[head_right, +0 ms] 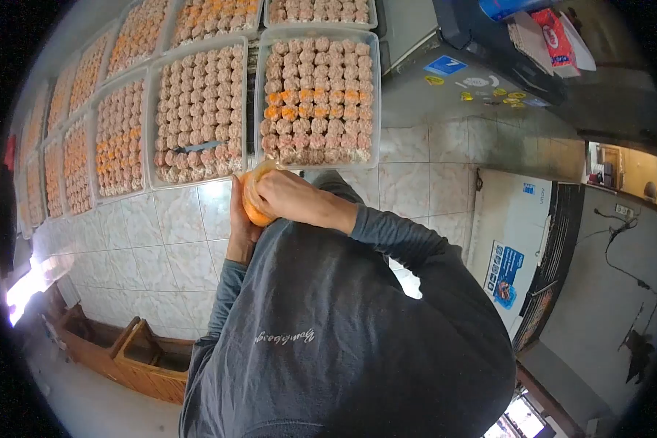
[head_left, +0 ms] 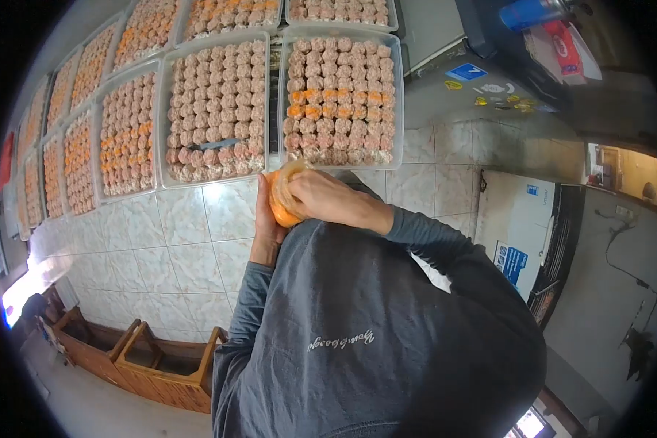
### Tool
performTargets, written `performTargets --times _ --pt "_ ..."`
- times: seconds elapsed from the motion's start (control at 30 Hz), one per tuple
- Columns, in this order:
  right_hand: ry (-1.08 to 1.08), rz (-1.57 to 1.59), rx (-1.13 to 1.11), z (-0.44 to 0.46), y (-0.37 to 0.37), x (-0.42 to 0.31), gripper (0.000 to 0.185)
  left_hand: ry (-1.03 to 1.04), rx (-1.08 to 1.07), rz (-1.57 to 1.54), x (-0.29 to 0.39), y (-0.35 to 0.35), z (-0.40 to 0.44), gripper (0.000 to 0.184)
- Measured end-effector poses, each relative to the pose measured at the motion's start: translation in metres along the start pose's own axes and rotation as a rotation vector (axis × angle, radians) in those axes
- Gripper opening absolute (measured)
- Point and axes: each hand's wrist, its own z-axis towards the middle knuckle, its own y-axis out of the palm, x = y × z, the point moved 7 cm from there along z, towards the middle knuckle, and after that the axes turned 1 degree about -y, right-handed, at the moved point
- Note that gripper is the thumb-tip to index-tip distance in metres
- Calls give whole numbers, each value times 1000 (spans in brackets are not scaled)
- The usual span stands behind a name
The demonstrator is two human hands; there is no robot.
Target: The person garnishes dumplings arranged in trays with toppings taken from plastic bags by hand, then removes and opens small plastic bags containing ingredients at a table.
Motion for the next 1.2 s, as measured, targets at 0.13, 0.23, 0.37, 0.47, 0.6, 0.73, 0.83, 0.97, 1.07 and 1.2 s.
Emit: performTargets --times 0.13,0.23,0.37,0.47,0.6,0.73,0.83,0.97,1.07,1.2 --pt "-10 6 103 -1 -10 -1 15 8 64 69 -2 0 3 67" --pt "-17 9 207 2 -3 1 15 38 66 106 4 5 4 63" --pt "-46 46 287 9 -10 7 14 61 56 139 12 7 6 62" --pt "-158 168 439 13 -51 -10 9 92 87 164 20 3 8 64" --pt "125 251 371 30 -75 35 8 146 142 66 34 -33 1 67" --pt "93 24 440 64 -53 81 8 216 177 47 43 -43 -16 67" --pt "349 -110 310 82 -11 119 8 224 197 52 41 -38 -22 67" --pt "116 -345 383 59 -15 133 13 217 235 42 37 -39 -31 68" --pt "228 -203 471 -17 -62 162 10 219 234 47 39 -47 -41 69" --pt "33 -372 663 -93 -112 168 11 200 268 46 39 -64 -48 69"
